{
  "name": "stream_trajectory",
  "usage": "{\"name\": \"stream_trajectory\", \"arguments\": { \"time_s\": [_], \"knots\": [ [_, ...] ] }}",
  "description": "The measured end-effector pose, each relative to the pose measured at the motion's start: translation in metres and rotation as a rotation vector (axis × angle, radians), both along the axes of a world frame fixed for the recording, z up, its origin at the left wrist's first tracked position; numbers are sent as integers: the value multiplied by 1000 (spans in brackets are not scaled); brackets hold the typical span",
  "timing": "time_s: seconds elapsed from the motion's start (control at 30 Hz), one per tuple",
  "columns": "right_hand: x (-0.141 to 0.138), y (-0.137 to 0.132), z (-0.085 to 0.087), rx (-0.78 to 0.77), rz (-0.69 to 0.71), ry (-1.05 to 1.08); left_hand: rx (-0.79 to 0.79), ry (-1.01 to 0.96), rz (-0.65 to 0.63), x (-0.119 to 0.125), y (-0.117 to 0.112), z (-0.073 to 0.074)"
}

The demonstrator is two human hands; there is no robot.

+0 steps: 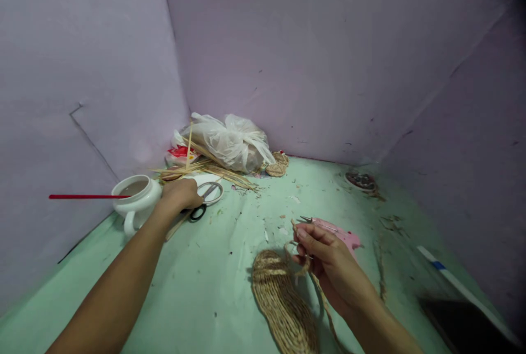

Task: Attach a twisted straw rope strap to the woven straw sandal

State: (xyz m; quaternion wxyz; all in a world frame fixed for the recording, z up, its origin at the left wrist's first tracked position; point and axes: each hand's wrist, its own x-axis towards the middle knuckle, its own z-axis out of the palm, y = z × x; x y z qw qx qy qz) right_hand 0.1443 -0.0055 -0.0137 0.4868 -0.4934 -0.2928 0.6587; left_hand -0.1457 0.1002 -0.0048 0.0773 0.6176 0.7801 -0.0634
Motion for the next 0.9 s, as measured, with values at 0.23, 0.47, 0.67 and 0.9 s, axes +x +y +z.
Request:
{"name": "stream_trajectory", "arguments": {
  "time_s": [0.23, 0.47, 0.67, 0.9],
  "knots": [
    [-1, 0, 2, 4, -9, -75, -23, 67, 11, 9, -7, 20],
    [0, -1, -1, 29, -3, -89, -280, 47, -16, 5, -5, 12],
    [-1, -1, 0, 21, -6, -83, -345, 63, -49, 8, -3, 5],
    [-3, -1, 1, 21, -18, -87, -356, 8, -79, 5, -2, -1]
  ]
}}
